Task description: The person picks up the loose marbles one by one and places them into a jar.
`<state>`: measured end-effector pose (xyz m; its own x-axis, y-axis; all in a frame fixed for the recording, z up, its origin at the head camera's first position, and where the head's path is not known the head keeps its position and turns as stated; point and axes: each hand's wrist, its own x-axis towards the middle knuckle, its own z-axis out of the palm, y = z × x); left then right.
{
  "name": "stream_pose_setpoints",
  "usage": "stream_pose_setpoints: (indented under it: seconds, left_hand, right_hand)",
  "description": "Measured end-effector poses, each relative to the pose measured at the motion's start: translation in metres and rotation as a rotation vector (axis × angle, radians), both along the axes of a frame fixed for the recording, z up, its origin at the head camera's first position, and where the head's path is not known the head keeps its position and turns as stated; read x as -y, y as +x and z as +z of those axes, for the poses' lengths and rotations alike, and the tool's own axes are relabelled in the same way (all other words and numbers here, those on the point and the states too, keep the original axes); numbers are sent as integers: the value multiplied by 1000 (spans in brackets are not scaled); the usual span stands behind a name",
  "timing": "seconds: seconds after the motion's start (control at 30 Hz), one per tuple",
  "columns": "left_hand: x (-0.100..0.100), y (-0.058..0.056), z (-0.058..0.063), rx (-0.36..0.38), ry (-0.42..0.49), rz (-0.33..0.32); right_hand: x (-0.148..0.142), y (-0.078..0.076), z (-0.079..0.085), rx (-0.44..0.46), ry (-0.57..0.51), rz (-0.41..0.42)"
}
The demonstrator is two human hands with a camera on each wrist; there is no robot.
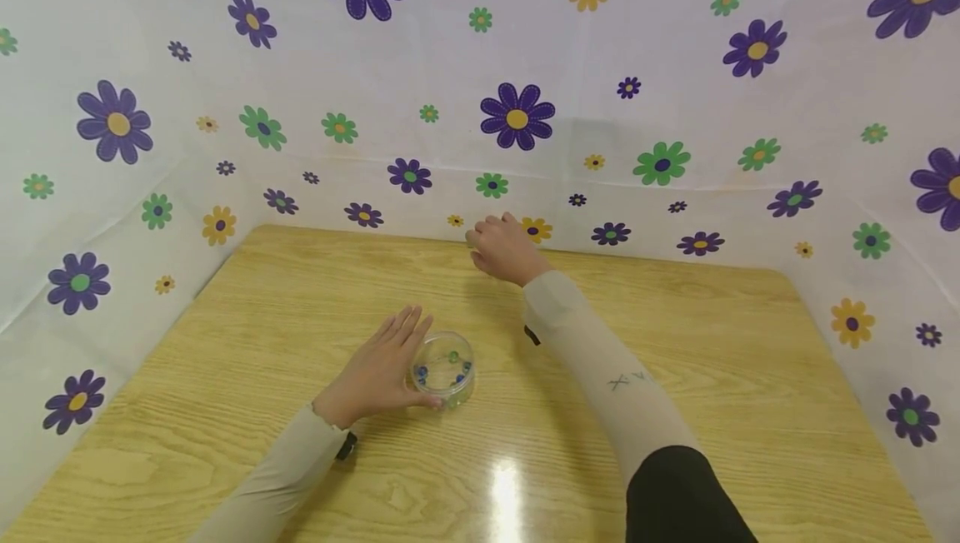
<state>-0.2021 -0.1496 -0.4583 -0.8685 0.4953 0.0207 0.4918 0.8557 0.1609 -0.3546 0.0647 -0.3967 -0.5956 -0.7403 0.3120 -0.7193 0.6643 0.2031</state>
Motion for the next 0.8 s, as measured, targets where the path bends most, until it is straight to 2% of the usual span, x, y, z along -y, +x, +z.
stream_pose_setpoints:
  seconds: [0.33,0.8]
  left_hand:
    - [0,0,-1,-6,-13,0]
    - [0,0,2,10,-8,1]
  right_hand:
    - [6,-10,-2,27,10,-23]
    - [4,-29,-7,96,50,-131]
